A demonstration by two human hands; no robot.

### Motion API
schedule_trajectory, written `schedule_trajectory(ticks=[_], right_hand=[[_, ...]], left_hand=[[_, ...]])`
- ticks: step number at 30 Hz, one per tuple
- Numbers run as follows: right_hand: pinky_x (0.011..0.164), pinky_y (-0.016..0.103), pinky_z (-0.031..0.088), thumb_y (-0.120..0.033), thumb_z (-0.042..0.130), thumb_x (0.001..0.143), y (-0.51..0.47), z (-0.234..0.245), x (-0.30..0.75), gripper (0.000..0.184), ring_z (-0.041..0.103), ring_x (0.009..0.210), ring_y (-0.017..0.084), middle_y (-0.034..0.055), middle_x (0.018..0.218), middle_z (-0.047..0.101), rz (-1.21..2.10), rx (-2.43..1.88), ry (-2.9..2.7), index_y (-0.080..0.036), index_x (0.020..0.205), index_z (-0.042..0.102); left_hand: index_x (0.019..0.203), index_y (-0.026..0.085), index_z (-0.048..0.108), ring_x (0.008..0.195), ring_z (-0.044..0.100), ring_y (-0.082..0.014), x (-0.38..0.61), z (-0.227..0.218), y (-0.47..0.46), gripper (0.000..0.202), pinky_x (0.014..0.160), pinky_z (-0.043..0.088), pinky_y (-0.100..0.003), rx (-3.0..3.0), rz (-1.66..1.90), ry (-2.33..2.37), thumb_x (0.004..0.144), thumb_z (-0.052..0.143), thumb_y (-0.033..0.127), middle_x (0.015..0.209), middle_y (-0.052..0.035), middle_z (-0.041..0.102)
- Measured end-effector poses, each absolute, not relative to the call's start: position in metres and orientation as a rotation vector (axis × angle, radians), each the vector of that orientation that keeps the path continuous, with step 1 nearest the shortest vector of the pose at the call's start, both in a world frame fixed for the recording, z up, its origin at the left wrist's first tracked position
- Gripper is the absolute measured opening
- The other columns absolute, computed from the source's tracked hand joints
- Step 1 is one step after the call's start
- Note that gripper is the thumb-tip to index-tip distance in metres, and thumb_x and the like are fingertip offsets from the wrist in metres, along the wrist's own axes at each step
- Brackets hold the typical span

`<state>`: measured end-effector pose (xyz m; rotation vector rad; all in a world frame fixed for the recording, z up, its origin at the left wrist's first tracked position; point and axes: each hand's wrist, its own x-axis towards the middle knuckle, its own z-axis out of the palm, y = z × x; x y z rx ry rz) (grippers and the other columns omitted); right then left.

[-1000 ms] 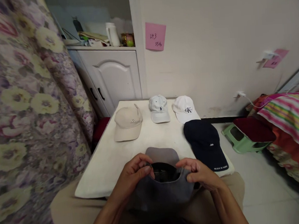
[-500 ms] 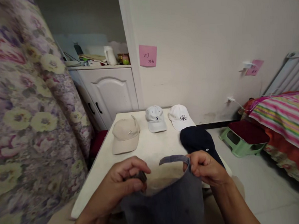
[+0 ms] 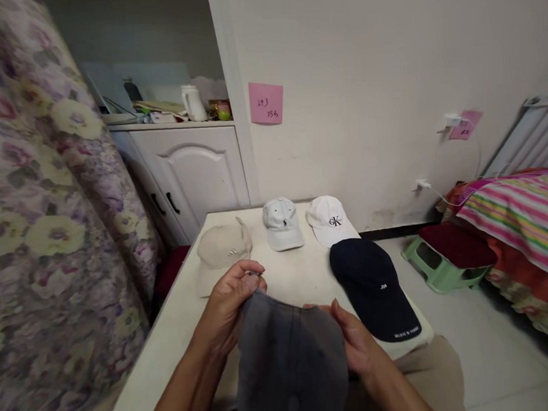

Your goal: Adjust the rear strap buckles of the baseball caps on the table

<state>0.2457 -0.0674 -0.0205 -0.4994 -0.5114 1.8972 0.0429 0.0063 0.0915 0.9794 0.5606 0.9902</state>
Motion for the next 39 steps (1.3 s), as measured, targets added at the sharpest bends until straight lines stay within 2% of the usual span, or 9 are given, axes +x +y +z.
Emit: schedule_trajectory(ticks=[9,12,18,21,25,28,33,36,39], right_hand=[[0.094,0.043,0.051,-0.074,0.065,0.074,-0.054,-0.058,0.236,0.069,0.073,0.095,0.029,0.0110,0.088,0.079,2.106,-0.538,-0.307,-0.011,0.101,0.073],[0.097,0.046,0.050,-0.074,0.070,0.069,-0.049,-0.069,0.243,0.071,0.073,0.096,0.030,0.0116,0.088,0.079,2.102,-0.476,-0.270,-0.011,0.103,0.074],[0.096,0.043,0.053,-0.034,0.080,0.072,-0.024,-0.061,0.262,0.028,0.073,0.098,0.026,0.0066,0.097,0.079,1.898,-0.388,-0.310,-0.019,0.095,0.075],[0.095,0.042,0.055,-0.024,0.070,0.080,-0.006,-0.053,0.264,0.038,0.072,0.099,0.022,0.0025,0.107,0.077,1.745,-0.359,-0.322,-0.026,0.117,0.068],[0.095,0.039,0.056,-0.021,0.065,0.082,0.012,-0.058,0.264,0.043,0.072,0.101,0.021,0.0032,0.113,0.075,1.662,-0.378,-0.283,-0.024,0.125,0.064],[0.097,0.039,0.055,-0.021,0.062,0.084,0.022,-0.065,0.264,0.036,0.071,0.104,0.021,0.0038,0.111,0.076,1.647,-0.399,-0.246,-0.022,0.120,0.067],[0.100,0.043,0.052,-0.034,0.060,0.088,0.027,-0.077,0.265,0.023,0.070,0.108,0.023,0.0064,0.102,0.078,1.733,-0.427,-0.204,-0.019,0.100,0.073],[0.101,0.047,0.052,-0.041,0.065,0.083,0.026,-0.085,0.264,0.024,0.069,0.110,0.027,0.0083,0.095,0.079,1.806,-0.470,-0.219,-0.018,0.085,0.073],[0.100,0.048,0.052,-0.035,0.072,0.075,0.026,-0.091,0.264,0.017,0.069,0.109,0.029,0.0083,0.092,0.079,1.834,-0.492,-0.242,-0.018,0.077,0.072]], left_hand=[[0.090,0.016,0.062,0.046,0.051,-0.0062,0.059,0.088,0.039,0.029,0.046,0.043,-0.015,1.011,0.970,0.564,0.072,0.083,0.027,0.063,0.0014,0.064],[0.091,0.015,0.063,0.047,0.054,-0.0067,0.061,0.079,0.050,0.028,0.047,0.045,-0.015,0.994,0.980,0.565,0.074,0.082,0.024,0.065,0.0008,0.065],[0.101,0.014,0.066,0.053,0.063,-0.0099,0.063,0.058,0.084,0.026,0.050,0.050,-0.016,0.923,0.966,0.539,0.078,0.077,0.016,0.069,-0.0021,0.070],[0.116,0.011,0.065,0.067,0.072,-0.0157,0.059,0.035,0.098,0.036,0.062,0.057,-0.020,0.748,0.921,0.505,0.080,0.072,0.012,0.083,-0.0077,0.076],[0.114,0.006,0.067,0.082,0.076,-0.0261,0.053,-0.008,0.093,0.031,0.081,0.060,-0.036,0.540,0.804,0.508,0.088,0.064,0.021,0.091,-0.0142,0.078],[0.112,0.006,0.069,0.090,0.075,-0.0313,0.050,-0.031,0.081,0.029,0.090,0.057,-0.044,0.405,0.743,0.509,0.087,0.063,0.020,0.088,-0.0153,0.079],[0.103,0.013,0.073,0.087,0.076,-0.0284,0.050,-0.042,0.080,0.028,0.090,0.058,-0.039,0.352,0.868,0.472,0.078,0.064,0.006,0.084,-0.0078,0.080],[0.100,0.012,0.074,0.090,0.075,-0.0290,0.050,-0.044,0.085,0.026,0.091,0.057,-0.039,0.323,0.889,0.450,0.078,0.061,0.009,0.084,-0.0083,0.080],[0.099,0.009,0.075,0.096,0.074,-0.0312,0.049,-0.048,0.086,0.028,0.095,0.055,-0.042,0.296,0.869,0.428,0.077,0.058,0.014,0.088,-0.0116,0.080]])
